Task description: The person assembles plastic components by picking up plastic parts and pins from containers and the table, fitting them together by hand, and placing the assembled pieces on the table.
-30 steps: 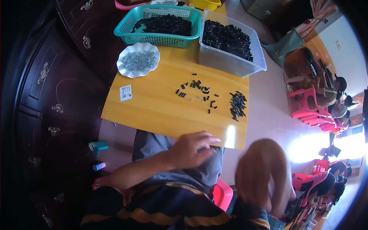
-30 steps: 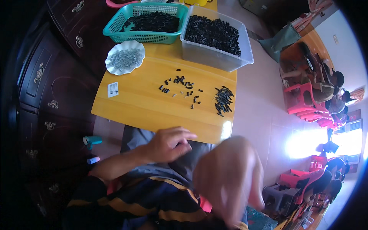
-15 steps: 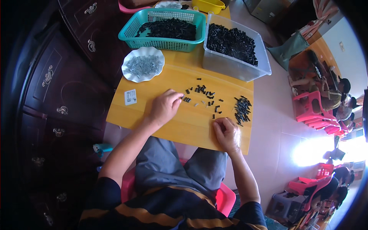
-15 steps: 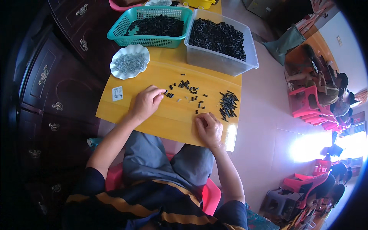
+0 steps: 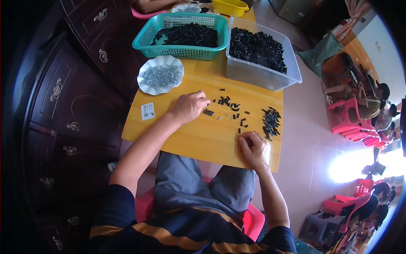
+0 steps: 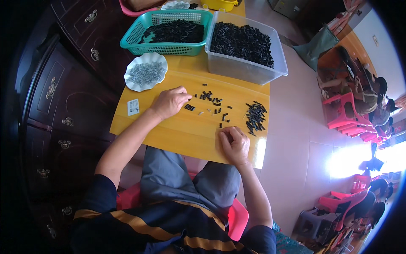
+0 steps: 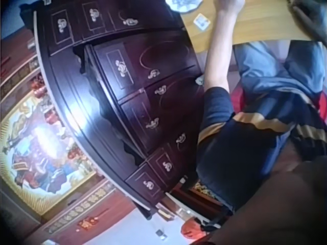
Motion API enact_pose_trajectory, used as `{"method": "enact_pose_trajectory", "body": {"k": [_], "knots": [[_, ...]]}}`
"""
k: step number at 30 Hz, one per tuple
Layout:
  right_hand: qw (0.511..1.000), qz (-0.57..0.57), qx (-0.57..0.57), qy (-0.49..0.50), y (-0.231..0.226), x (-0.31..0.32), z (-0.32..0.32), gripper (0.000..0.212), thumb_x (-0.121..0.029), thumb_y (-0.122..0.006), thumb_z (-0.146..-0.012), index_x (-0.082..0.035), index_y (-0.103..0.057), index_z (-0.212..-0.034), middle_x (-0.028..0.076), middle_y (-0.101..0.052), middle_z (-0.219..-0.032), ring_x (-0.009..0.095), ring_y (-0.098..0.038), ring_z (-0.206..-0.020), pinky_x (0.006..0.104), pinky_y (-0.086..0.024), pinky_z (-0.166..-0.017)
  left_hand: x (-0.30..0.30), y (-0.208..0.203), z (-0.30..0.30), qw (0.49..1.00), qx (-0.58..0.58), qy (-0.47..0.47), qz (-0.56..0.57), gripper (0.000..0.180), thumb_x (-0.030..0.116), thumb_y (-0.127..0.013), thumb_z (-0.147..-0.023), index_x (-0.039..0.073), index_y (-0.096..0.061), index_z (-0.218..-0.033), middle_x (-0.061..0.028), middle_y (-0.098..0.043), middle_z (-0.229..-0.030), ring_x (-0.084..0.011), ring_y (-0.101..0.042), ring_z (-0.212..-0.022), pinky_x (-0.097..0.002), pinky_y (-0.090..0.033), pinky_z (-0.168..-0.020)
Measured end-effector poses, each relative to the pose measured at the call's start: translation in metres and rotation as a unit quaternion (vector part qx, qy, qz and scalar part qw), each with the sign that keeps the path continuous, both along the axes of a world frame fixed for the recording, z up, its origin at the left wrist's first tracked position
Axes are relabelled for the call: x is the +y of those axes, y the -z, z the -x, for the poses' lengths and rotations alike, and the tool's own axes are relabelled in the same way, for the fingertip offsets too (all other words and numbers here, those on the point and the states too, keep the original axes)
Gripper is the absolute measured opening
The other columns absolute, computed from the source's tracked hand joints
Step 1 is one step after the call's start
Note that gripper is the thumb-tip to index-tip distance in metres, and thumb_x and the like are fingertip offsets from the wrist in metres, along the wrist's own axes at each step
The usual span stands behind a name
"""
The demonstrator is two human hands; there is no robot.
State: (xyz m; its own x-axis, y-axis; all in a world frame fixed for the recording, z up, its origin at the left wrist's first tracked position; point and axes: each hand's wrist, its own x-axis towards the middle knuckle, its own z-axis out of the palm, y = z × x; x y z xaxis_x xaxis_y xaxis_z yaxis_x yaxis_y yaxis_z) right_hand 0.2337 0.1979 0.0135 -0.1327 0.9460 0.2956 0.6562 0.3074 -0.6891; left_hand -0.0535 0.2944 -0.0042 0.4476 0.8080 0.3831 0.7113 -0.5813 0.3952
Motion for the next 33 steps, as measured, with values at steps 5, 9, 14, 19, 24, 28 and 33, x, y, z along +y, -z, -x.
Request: {"method": "enact_pose_trajectory", "body": {"k": [5,9,14,19,24,28,33], "knots": [[0.997,0.04,0.068,0.01,-0.001,-0.001,-0.001,0.01,-0.011,-0.073,-0.084,-0.003,-0.067,-0.085,0.01,-0.064,-0.074,0.019,-0.062,-0.062,0.0304,-0.05,-0.061,-0.012,-0.004,0.011,0.996,-0.016,-0.085,0.005,0.006,0.013,-0.062,-0.091,0.007,-0.061,-0.092,-0.0083,-0.063,-0.093,-0.0318,-0.065,-0.081,-0.0432,-0.053,-0.069],[0.967,0.121,0.224,0.011,0.027,-0.008,-0.006,0.011,-0.012,-0.07,-0.09,-0.002,-0.067,-0.094,0.005,-0.065,-0.076,0.011,-0.06,-0.067,0.0256,-0.049,-0.066,-0.043,-0.018,-0.003,0.989,-0.132,-0.067,0.024,0.006,0.01,-0.062,-0.09,0.006,-0.06,-0.093,-0.0117,-0.063,-0.09,-0.0343,-0.064,-0.082,-0.0437,-0.052,-0.071],[0.878,0.271,0.381,-0.1,0.0,-0.023,0.02,0.025,-0.02,-0.063,-0.099,-0.002,-0.058,-0.116,0.001,-0.064,-0.09,0.008,-0.059,-0.08,0.0226,-0.048,-0.076,-0.099,-0.041,-0.05,0.97,-0.21,0.062,0.11,0.01,0.004,-0.068,-0.084,0.004,-0.063,-0.092,-0.0125,-0.066,-0.087,-0.032,-0.066,-0.08,-0.0396,-0.053,-0.069],[0.848,0.328,0.384,-0.16,-0.004,-0.027,0.016,0.022,-0.021,-0.063,-0.099,-0.004,-0.056,-0.11,0.001,-0.063,-0.092,0.008,-0.061,-0.082,0.0236,-0.051,-0.076,-0.111,-0.036,-0.073,0.931,-0.291,0.097,0.2,0.018,0.002,-0.074,-0.082,0.003,-0.064,-0.096,-0.0092,-0.067,-0.084,-0.0209,-0.067,-0.072,-0.0326,-0.054,-0.063],[0.811,0.377,0.428,-0.128,0.004,-0.03,-0.001,0.018,-0.019,-0.064,-0.099,-0.004,-0.057,-0.107,0.001,-0.062,-0.091,0.008,-0.06,-0.081,0.0232,-0.051,-0.076,-0.102,-0.035,-0.078,0.906,-0.3,0.113,0.276,0.025,0.003,-0.076,-0.082,0.003,-0.065,-0.104,-0.006,-0.069,-0.084,-0.0115,-0.065,-0.067,-0.0282,-0.053,-0.061],[0.838,0.344,0.421,-0.037,0.001,-0.035,-0.007,0.017,-0.017,-0.059,-0.101,-0.004,-0.059,-0.112,-0.001,-0.061,-0.09,0.007,-0.059,-0.081,0.0231,-0.051,-0.076,-0.086,-0.021,-0.076,0.956,-0.203,0.061,0.203,0.03,0.007,-0.074,-0.084,0.005,-0.067,-0.113,-0.0061,-0.069,-0.085,-0.0165,-0.066,-0.067,-0.0302,-0.053,-0.063],[0.848,0.345,0.401,-0.023,-0.003,-0.035,-0.011,0.017,-0.019,-0.055,-0.102,-0.006,-0.061,-0.113,-0.002,-0.059,-0.087,0.007,-0.057,-0.076,0.022,-0.049,-0.073,-0.069,-0.008,-0.086,0.995,-0.077,-0.022,0.056,0.033,0.015,-0.066,-0.089,0.005,-0.064,-0.12,-0.0098,-0.066,-0.094,-0.0298,-0.066,-0.08,-0.0413,-0.055,-0.072]]}}
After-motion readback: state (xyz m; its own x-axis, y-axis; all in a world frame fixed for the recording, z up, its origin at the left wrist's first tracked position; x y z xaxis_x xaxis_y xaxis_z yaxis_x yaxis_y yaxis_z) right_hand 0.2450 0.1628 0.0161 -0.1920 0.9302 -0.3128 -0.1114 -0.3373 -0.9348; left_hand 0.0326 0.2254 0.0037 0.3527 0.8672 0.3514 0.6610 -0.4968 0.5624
